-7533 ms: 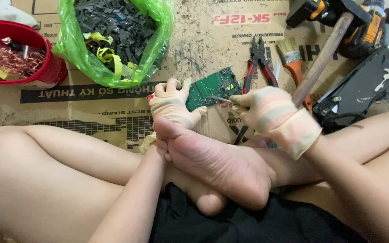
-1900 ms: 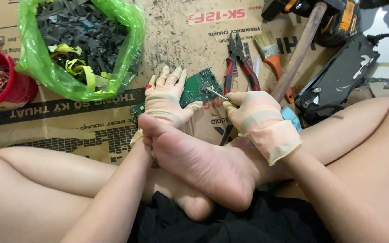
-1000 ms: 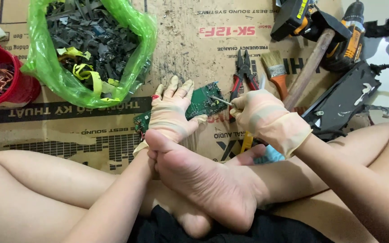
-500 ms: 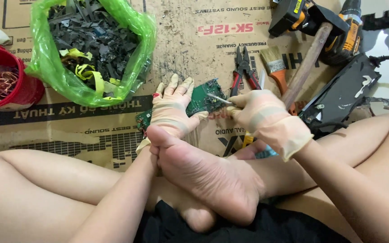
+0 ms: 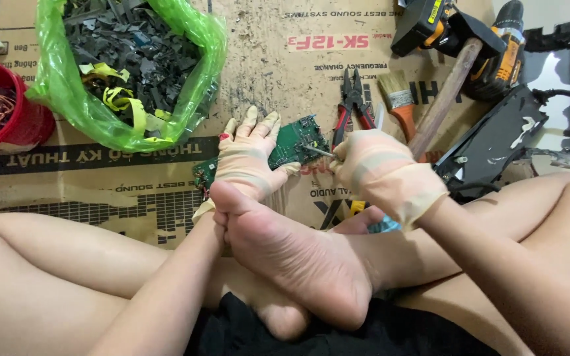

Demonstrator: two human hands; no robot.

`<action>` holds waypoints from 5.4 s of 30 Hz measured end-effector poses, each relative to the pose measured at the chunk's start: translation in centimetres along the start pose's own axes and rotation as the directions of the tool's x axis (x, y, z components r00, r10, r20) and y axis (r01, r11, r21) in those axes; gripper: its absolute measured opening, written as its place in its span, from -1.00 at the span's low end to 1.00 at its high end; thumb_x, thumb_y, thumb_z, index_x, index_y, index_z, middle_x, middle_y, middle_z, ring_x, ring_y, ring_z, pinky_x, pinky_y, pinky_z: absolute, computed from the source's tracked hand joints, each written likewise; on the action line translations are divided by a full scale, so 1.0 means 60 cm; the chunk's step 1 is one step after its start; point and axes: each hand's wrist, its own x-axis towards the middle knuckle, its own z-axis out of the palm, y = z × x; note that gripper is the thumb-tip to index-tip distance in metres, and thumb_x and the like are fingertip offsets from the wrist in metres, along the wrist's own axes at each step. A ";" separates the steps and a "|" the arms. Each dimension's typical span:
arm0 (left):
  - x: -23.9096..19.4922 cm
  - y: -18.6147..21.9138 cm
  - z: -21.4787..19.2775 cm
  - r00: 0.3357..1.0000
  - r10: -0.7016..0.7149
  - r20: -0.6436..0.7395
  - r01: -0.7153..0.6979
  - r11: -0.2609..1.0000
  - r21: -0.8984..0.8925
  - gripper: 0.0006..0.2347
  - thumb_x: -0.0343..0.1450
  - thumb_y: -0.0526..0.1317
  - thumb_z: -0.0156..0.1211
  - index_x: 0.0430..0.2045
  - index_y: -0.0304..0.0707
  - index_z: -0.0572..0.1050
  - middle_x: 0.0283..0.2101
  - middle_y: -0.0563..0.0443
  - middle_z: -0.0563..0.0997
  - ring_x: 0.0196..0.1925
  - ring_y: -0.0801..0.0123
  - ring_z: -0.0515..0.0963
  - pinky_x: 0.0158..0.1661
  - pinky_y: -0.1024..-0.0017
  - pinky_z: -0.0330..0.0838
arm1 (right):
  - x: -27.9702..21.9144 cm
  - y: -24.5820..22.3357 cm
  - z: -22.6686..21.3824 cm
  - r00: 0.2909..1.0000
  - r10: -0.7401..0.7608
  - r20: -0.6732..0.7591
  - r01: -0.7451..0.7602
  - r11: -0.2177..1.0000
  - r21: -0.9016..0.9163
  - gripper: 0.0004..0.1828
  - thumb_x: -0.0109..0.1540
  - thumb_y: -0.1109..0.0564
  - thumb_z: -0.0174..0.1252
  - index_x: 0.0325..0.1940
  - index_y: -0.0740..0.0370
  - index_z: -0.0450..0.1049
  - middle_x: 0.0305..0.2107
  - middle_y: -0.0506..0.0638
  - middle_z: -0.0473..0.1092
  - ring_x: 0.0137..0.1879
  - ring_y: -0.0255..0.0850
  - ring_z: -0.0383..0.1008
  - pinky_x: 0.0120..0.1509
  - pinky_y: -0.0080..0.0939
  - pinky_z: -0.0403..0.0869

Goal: The person sits on the floor and uses a screwdriver to remove components from a green circuit board. They then use pliers to pull out remaining parts from the board.

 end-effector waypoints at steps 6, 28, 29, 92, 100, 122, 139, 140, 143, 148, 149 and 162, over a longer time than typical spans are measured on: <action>-0.001 0.000 0.000 1.000 0.011 -0.016 -0.011 1.000 0.003 -0.20 0.28 0.39 0.02 0.44 0.23 0.02 0.51 0.50 0.00 0.58 0.39 -0.17 0.47 0.01 -0.27 | 0.000 0.032 0.008 0.776 -0.586 -0.234 0.535 0.807 -0.249 -0.79 0.06 0.12 0.12 -0.56 0.34 0.42 -0.66 0.20 0.36 -0.57 0.14 0.35 -0.38 0.05 0.44; -0.005 0.008 -0.032 0.989 -0.069 0.130 0.065 0.997 0.036 -0.19 0.29 0.41 -0.04 0.46 0.31 -0.09 0.53 0.57 -0.12 0.59 0.43 -0.29 0.50 0.12 -0.35 | -0.075 -0.024 0.018 0.974 -0.189 -0.126 0.200 0.976 0.080 -0.81 0.14 0.09 0.03 -0.37 0.18 0.53 -0.50 0.01 0.50 -0.32 -0.07 0.43 -0.09 -0.11 0.47; -0.008 0.010 -0.037 0.989 -0.066 0.134 0.061 0.997 0.036 -0.20 0.30 0.40 -0.05 0.46 0.30 -0.09 0.53 0.57 -0.12 0.59 0.42 -0.29 0.50 0.12 -0.35 | -0.076 -0.033 0.020 0.977 -0.178 -0.115 0.187 0.980 0.072 -0.80 0.15 0.07 0.03 -0.34 0.17 0.53 -0.47 0.01 0.50 -0.29 -0.07 0.43 -0.07 -0.09 0.47; -0.006 -0.018 0.026 0.940 0.093 -0.330 -0.181 0.952 -0.249 -0.24 0.19 0.13 0.24 0.29 -0.24 0.29 0.43 0.02 0.24 0.50 0.06 0.02 0.40 0.13 -0.21 | 0.090 0.011 0.105 0.977 0.204 -0.061 -0.182 0.950 0.253 -0.58 0.14 -0.39 0.17 0.09 -0.55 0.52 -0.31 -0.21 0.59 -0.06 -0.25 0.62 -0.02 0.03 0.61; 0.004 0.001 -0.028 0.998 -0.013 0.066 0.019 0.996 -0.090 -0.08 0.08 0.48 -0.03 0.37 0.25 -0.02 0.49 0.41 -0.03 0.55 0.23 -0.15 0.46 0.04 -0.30 | 0.008 -0.010 0.058 0.990 0.142 -0.020 -0.137 0.975 0.173 -0.64 0.26 -0.10 0.02 0.09 -0.36 0.58 -0.20 -0.08 0.61 0.09 -0.04 0.58 0.16 0.10 0.54; 0.003 -0.032 0.054 0.950 0.079 -0.301 -0.172 0.939 -0.296 -0.23 0.19 0.14 0.19 0.34 -0.16 0.25 0.49 -0.11 0.11 0.51 -0.05 -0.05 0.38 0.19 -0.16 | 0.010 -0.036 0.033 0.992 0.026 -0.121 -0.011 0.992 0.126 -0.65 0.29 -0.26 0.01 0.10 -0.39 0.55 -0.30 -0.11 0.61 -0.12 -0.16 0.65 -0.01 0.05 0.61; -0.003 -0.007 -0.008 0.946 0.085 -0.313 -0.161 0.960 -0.227 -0.26 0.24 0.18 0.22 0.29 -0.23 0.31 0.42 -0.02 0.27 0.52 0.05 -0.02 0.39 0.11 -0.23 | -0.015 0.029 0.080 0.989 0.147 -0.027 -0.123 0.904 0.410 -0.56 0.28 -0.28 0.00 0.27 -0.62 0.39 0.12 -0.17 0.49 0.29 -0.10 0.44 0.36 0.01 0.41; 0.007 0.001 -0.034 0.999 0.031 0.039 -0.031 0.999 -0.017 -0.08 0.06 0.46 0.00 0.35 0.17 0.03 0.48 0.28 0.03 0.54 0.26 -0.13 0.45 0.10 -0.27 | -0.011 0.028 0.075 0.989 0.147 -0.034 -0.121 0.910 0.396 -0.57 0.28 -0.26 0.03 0.25 -0.56 0.42 0.10 -0.14 0.50 0.27 -0.09 0.45 0.34 0.02 0.43; 0.012 0.007 -0.054 0.935 -0.110 0.338 0.049 0.982 0.185 0.10 -0.08 0.73 -0.22 0.42 0.56 -0.25 0.54 0.58 -0.22 0.57 0.44 -0.24 0.50 0.08 -0.32 | -0.023 0.010 0.046 0.988 0.153 -0.022 -0.131 0.908 0.399 -0.58 0.28 -0.20 0.05 0.24 -0.41 0.47 0.09 -0.05 0.51 0.26 -0.04 0.47 0.32 0.04 0.45; 0.023 0.002 -0.032 0.944 -0.113 0.309 0.083 0.991 0.108 0.12 -0.11 0.72 -0.17 0.42 0.60 -0.29 0.54 0.63 -0.25 0.58 0.29 -0.25 0.47 -0.05 -0.28 | -0.014 -0.007 0.041 0.991 0.131 0.000 -0.119 0.900 0.419 -0.58 0.32 -0.15 0.04 0.26 -0.25 0.48 0.10 0.06 0.50 0.25 -0.01 0.47 0.31 0.05 0.46; 0.029 0.003 -0.024 0.950 -0.134 0.282 0.107 0.988 0.108 0.05 -0.05 0.68 -0.13 0.40 0.64 -0.27 0.51 0.72 -0.26 0.57 0.37 -0.26 0.47 -0.03 -0.28 | -0.003 -0.006 0.049 0.990 0.139 0.008 -0.131 0.912 0.389 -0.60 0.30 -0.17 0.03 0.23 -0.33 0.49 0.06 0.04 0.52 0.24 0.02 0.49 0.28 0.10 0.48; -0.010 0.000 -0.041 1.000 -0.008 0.007 0.009 0.995 -0.096 -0.12 0.12 0.38 0.09 0.37 0.17 0.04 0.49 0.37 -0.01 0.54 0.20 -0.12 0.43 0.13 -0.20 | 0.020 -0.010 0.074 0.993 0.120 -0.022 -0.109 0.952 0.287 -0.60 0.30 -0.16 0.01 0.21 -0.38 0.50 0.04 0.02 0.53 0.27 0.00 0.47 0.28 0.16 0.48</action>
